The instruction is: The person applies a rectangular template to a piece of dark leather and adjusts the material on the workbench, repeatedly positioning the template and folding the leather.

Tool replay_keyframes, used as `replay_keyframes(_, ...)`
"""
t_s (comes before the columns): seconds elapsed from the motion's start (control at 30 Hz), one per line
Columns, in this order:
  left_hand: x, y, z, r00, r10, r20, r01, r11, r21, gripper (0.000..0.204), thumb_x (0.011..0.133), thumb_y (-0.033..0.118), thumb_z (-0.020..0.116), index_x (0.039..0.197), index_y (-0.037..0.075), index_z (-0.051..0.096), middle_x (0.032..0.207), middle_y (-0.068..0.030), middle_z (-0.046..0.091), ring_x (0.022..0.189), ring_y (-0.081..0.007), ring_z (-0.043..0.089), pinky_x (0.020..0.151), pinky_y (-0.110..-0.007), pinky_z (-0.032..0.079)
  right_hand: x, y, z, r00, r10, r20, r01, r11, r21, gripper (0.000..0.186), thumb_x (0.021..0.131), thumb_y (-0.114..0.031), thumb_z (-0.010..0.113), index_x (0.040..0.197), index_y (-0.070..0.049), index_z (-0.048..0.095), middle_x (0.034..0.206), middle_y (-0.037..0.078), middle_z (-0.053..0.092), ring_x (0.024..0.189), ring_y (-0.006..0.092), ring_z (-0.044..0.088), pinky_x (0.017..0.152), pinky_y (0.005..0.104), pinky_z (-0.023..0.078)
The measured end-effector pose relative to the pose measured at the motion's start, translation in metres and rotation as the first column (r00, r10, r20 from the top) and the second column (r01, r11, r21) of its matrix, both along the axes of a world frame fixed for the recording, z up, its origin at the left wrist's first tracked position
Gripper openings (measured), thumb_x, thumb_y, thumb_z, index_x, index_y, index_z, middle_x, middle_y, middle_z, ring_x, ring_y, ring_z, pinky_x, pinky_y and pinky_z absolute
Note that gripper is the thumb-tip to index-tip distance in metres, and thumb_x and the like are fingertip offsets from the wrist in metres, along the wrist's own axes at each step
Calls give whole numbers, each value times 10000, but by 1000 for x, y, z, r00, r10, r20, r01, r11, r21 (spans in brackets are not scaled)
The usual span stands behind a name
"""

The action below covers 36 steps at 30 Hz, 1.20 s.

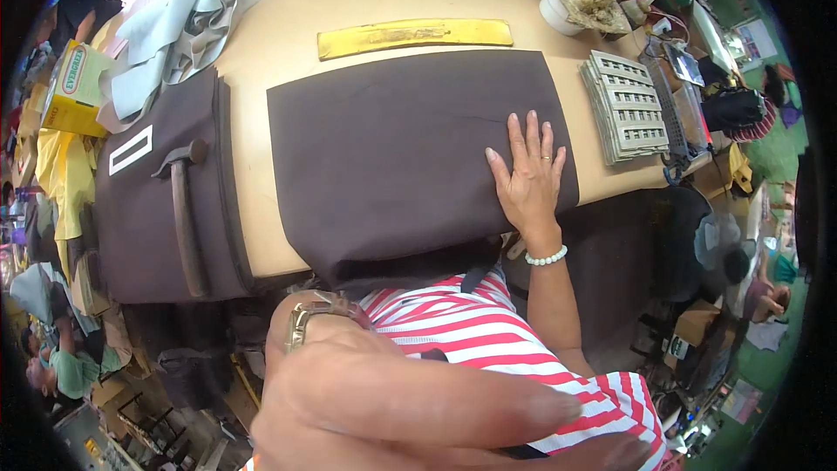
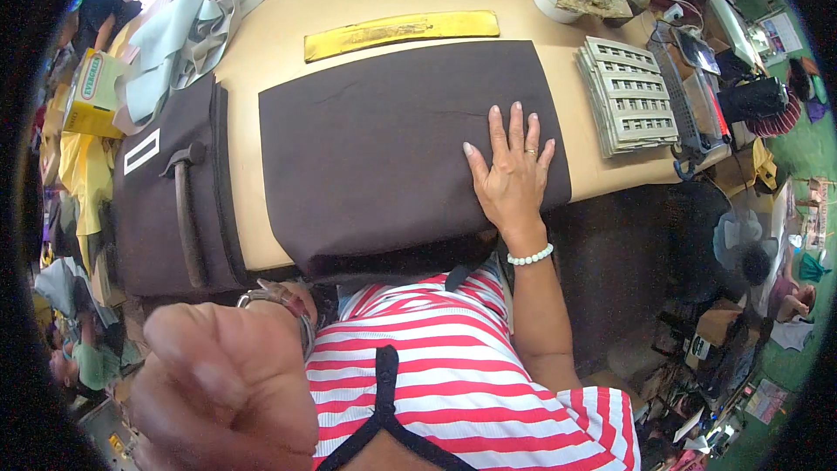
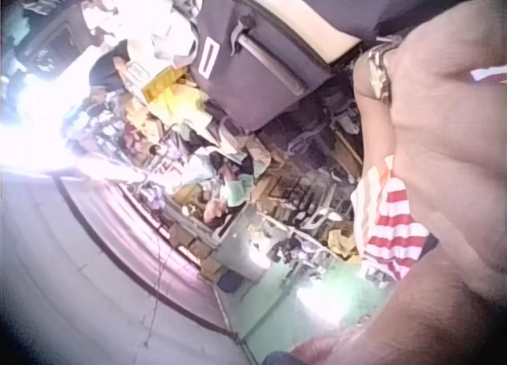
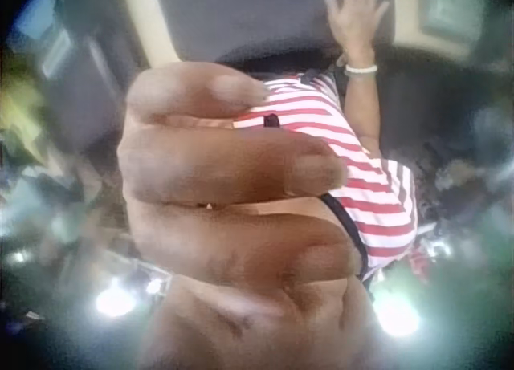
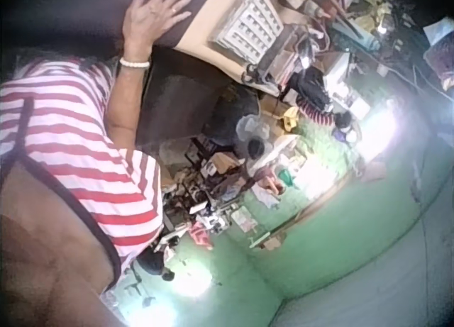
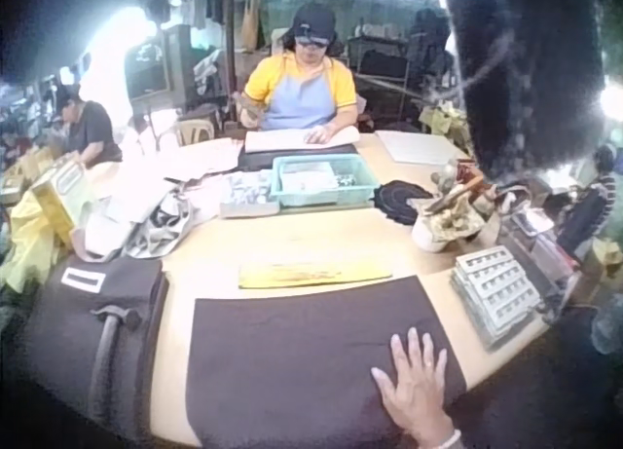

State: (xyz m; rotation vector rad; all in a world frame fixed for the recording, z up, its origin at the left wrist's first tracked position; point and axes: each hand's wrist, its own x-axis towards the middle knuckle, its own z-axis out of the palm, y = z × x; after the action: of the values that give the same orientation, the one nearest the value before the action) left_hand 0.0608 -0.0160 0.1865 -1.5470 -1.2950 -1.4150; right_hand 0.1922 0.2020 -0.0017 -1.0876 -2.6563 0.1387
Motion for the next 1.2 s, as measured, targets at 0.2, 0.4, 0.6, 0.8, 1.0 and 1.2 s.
replay_keyframes(0.2,1,-18,-2,998,47,-36,-44,996,83,191,862,283,540,939,131,625,882,-15,617,882,-168,574,781,-415,409,0,0,-2,1000,-8,15,8,1000,12,612,898,-446,519,1404,-124,395,1464,189,320,1350,413,270,1052,629,194)
replay_keyframes(0.4,5,-29,-7,997,66,-42,-61,991,117,264,910,394,460,863,193,625,803,61,609,829,-105,552,753,-423,364,0,1,-1,1000,-6,13,6,1000,2,605,902,-438,518,1404,-125,395,1466,183,321,1350,411,270,1057,626,187)
replay_keyframes(0.6,16,-20,-12,957,252,-146,-258,966,-25,320,932,176,441,1249,151,405,1107,-41,569,1013,-177,565,958,-407,389,2,0,-1,1000,16,6,-16,1000,-19,601,906,-436,512,1404,-119,396,1470,181,315,1354,410,263,1062,620,180)
replay_keyframes(0.8,4,13,-33,975,194,107,-157,946,-283,183,949,153,459,1084,29,455,1053,-160,591,968,-311,609,891,-462,474,10,-1,2,999,21,37,-20,999,-27,605,907,-430,511,1407,-111,389,1472,192,304,1361,411,245,1063,624,173)
replay_keyframes(1.0,-25,56,-145,942,301,147,-106,684,-722,221,810,99,652,1000,12,578,1179,-185,580,1099,-358,546,925,-447,436,13,1,13,1000,-12,8,12,998,-57,548,902,-379,531,1347,-69,453,1445,207,334,1341,413,277,1050,625,186)
replay_keyframes(1.2,-11,58,-183,915,402,39,-151,429,-891,550,870,324,588,1346,81,459,1408,-207,380,1317,-378,334,1059,-518,271,-100,57,20,908,308,-283,-297,951,84,414,891,-307,548,1214,-48,556,1344,199,453,1262,397,387,1025,579,273)
